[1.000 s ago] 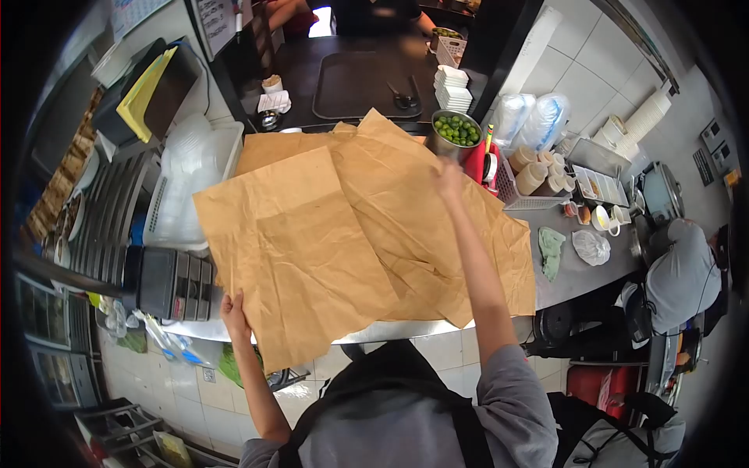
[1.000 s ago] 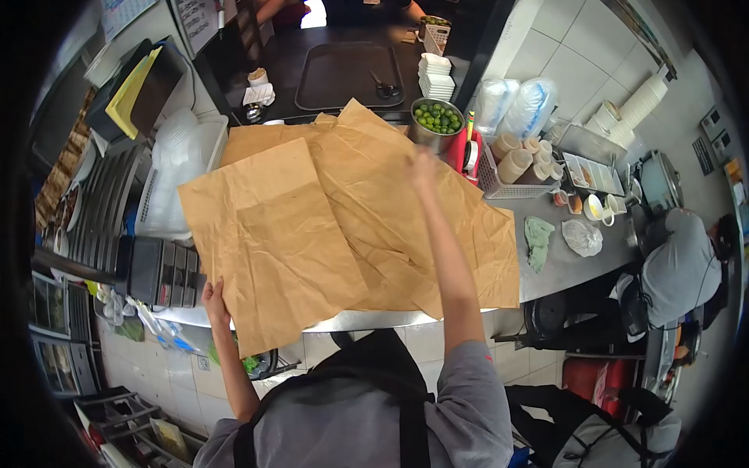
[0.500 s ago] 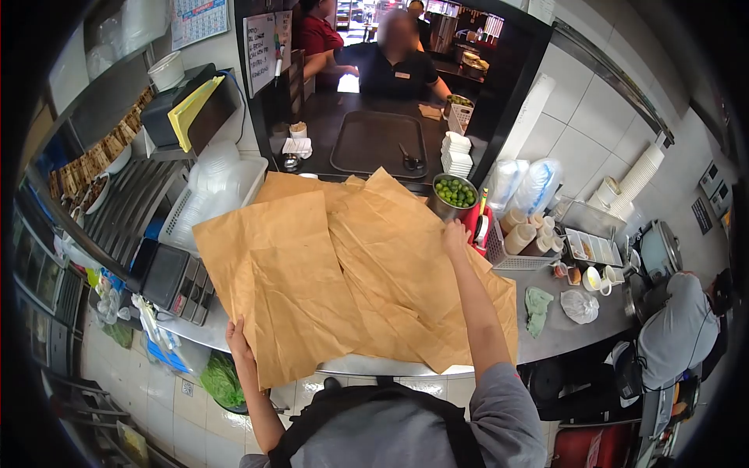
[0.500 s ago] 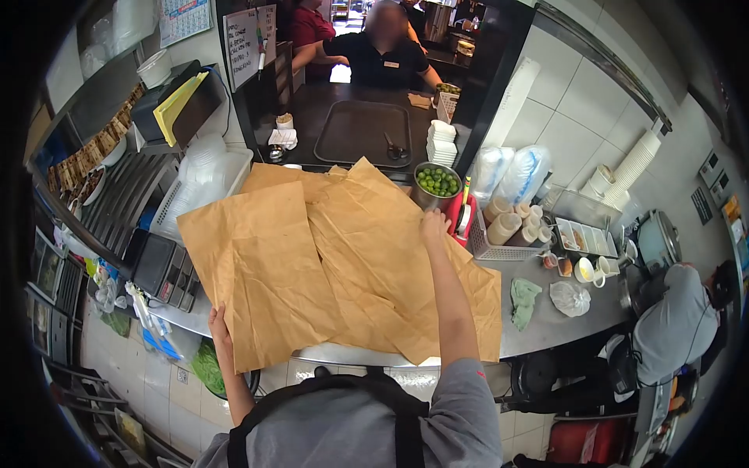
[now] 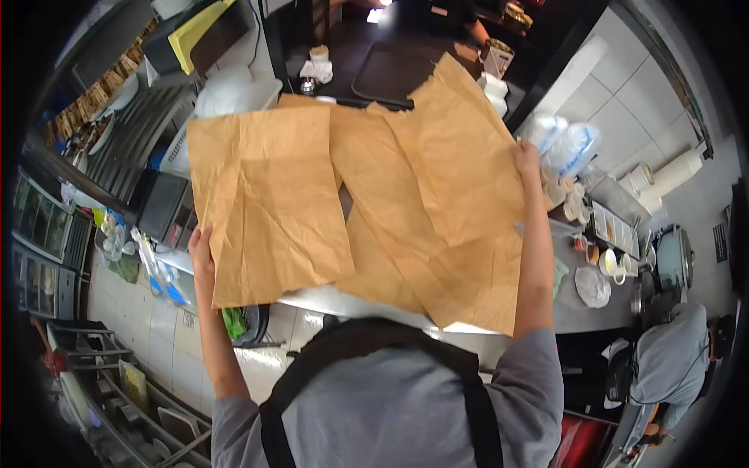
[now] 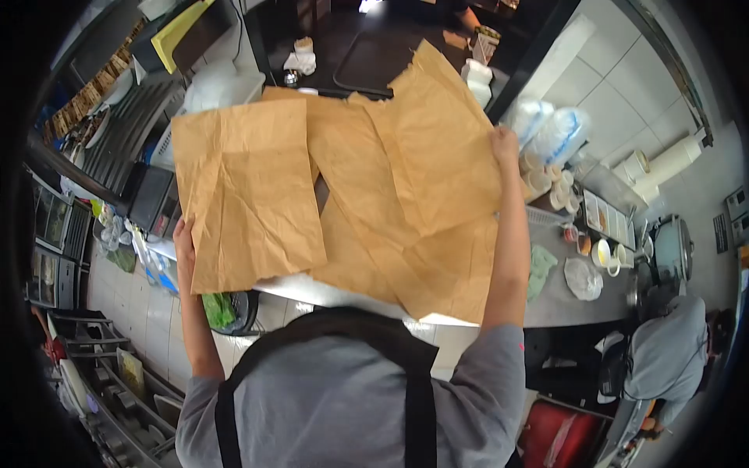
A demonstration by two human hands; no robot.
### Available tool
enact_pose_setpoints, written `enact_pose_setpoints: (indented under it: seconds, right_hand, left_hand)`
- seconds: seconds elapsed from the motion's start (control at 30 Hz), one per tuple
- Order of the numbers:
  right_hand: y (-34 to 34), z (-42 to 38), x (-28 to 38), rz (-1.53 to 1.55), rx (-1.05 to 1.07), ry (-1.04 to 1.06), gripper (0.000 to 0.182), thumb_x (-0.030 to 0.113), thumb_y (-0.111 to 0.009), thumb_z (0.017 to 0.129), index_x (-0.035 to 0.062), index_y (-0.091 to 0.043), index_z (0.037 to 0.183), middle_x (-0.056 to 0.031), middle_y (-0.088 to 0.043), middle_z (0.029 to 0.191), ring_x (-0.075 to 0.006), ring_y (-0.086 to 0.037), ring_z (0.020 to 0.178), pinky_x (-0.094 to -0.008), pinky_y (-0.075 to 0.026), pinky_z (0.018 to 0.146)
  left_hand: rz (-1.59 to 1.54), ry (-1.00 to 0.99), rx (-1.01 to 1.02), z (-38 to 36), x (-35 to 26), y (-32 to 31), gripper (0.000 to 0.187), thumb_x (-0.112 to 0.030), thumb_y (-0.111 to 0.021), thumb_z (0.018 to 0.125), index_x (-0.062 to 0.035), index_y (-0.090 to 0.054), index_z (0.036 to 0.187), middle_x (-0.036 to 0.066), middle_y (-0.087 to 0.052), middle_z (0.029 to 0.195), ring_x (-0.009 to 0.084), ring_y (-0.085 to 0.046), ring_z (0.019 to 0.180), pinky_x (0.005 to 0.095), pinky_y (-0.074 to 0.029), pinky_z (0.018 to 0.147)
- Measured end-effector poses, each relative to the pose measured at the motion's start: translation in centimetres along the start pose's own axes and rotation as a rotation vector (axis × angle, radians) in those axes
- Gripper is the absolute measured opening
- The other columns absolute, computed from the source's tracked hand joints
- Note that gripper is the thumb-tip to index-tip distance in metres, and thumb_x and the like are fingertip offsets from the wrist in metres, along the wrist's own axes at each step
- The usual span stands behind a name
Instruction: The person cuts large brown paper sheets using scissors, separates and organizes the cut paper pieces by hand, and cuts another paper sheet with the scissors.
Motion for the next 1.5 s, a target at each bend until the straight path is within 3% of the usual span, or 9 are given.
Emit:
enact_pose_setpoints:
  seconds: [0.43,0.63,0.83,1.03,1.13,1.33,1.4,1.43,1.5]
  right_hand:
    - [-16.2,-1.3,0.5,0.611,0.380,-0.111,0.009,0.012,-0.062,0.075,0.0034,-0.061,0.074,0.0005,-0.058,0.065,-0.0079,-0.051,0.061,-0.0243,-0.040,0.055]
    - [-21.0,-2.6,4.9,-0.097,0.476,-0.070,0.032,0.031,-0.070,0.067,0.0034,-0.064,0.081,-0.0187,-0.063,0.086,-0.0296,-0.061,0.088,-0.0368,-0.047,0.077]
    - [-20.9,-2.4,6.4,-0.069,0.355,-0.269,0.064,0.041,-0.075,0.058,0.0074,-0.057,0.109,-0.0151,-0.061,0.101,-0.0288,-0.057,0.098,-0.0381,-0.044,0.082]
    - [-19.2,-2.5,7.4,-0.294,0.520,-0.412,0.083,0.044,-0.080,0.048,0.0075,-0.053,0.117,-0.0138,-0.053,0.117,-0.0252,-0.050,0.110,-0.0336,-0.043,0.086]
    - [-23.3,-1.3,3.0,-0.037,0.641,-0.332,0.080,0.045,-0.080,0.049,0.0076,-0.055,0.116,-0.0146,-0.050,0.122,-0.0257,-0.048,0.113,-0.0343,-0.042,0.087]
    - [-21.9,-0.6,4.8,0.178,0.454,-0.072,0.062,0.033,-0.075,0.056,0.0080,-0.056,0.110,-0.0173,-0.060,0.103,-0.0274,-0.055,0.102,-0.0346,-0.044,0.083]
    - [-19.7,0.5,6.9,-0.087,0.367,0.180,0.042,0.025,-0.070,0.062,0.0063,-0.057,0.097,-0.0184,-0.061,0.092,-0.0297,-0.059,0.093,-0.0361,-0.046,0.079]
    - [-16.8,0.5,8.5,-0.012,0.424,0.015,0.039,0.024,-0.067,0.067,0.0111,-0.055,0.101,-0.0192,-0.060,0.101,-0.0331,-0.057,0.096,-0.0422,-0.045,0.080]
    - [-12.7,2.2,10.5,0.073,0.341,0.173,0.030,0.017,-0.064,0.069,0.0098,-0.055,0.096,-0.0177,-0.061,0.094,-0.0350,-0.058,0.091,-0.0422,-0.046,0.075]
  left_hand:
    - [-0.190,0.092,-0.092,-3.7,0.8,-0.4,0.027,-0.013,-0.053,0.086,-0.0041,-0.047,0.111,0.012,-0.059,0.100,0.0223,-0.062,0.080,0.0333,-0.053,0.067]
    - [-0.135,0.120,-0.202,-5.0,1.3,0.1,0.026,-0.014,-0.052,0.086,-0.0060,-0.048,0.110,0.012,-0.059,0.098,0.0232,-0.062,0.079,0.0348,-0.053,0.067]
    - [-0.106,0.114,-0.181,-4.0,4.4,4.9,0.046,-0.025,-0.052,0.085,-0.0061,-0.038,0.125,0.016,-0.053,0.111,0.0288,-0.060,0.089,0.0405,-0.052,0.075]
    - [-0.084,0.112,-0.250,-3.7,4.5,4.6,0.044,-0.027,-0.051,0.086,-0.0084,-0.039,0.124,0.016,-0.053,0.110,0.0298,-0.060,0.087,0.0411,-0.051,0.075]
    - [-0.109,0.133,-0.296,-5.0,3.4,2.2,0.043,-0.027,-0.051,0.086,-0.0062,-0.040,0.122,0.015,-0.055,0.107,0.0275,-0.060,0.084,0.0395,-0.051,0.073]
    - [-0.115,0.109,-0.162,-5.9,1.8,-1.3,0.041,-0.027,-0.049,0.086,-0.0041,-0.042,0.119,0.014,-0.056,0.102,0.0241,-0.061,0.081,0.0375,-0.051,0.070]
    - [-0.040,0.102,-0.170,-6.1,1.5,-0.8,0.039,-0.027,-0.048,0.087,-0.0044,-0.043,0.118,0.014,-0.057,0.101,0.0246,-0.061,0.080,0.0367,-0.051,0.069]
    - [-0.005,0.097,-0.171,-6.0,1.4,-0.7,0.039,-0.028,-0.048,0.087,-0.0045,-0.044,0.118,0.014,-0.057,0.101,0.0249,-0.061,0.080,0.0363,-0.051,0.069]
    - [-0.070,0.121,-0.213,-5.7,1.6,-0.4,0.038,-0.028,-0.047,0.088,-0.0047,-0.044,0.118,0.014,-0.057,0.101,0.0246,-0.061,0.080,0.0352,-0.051,0.068]
Point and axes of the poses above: each hand's wrist, its own z-axis towards the middle knuckle, its own y-axis out of the back of the hand, x = y × z, the point moved 4 cm from there along z, towards the middle knuckle
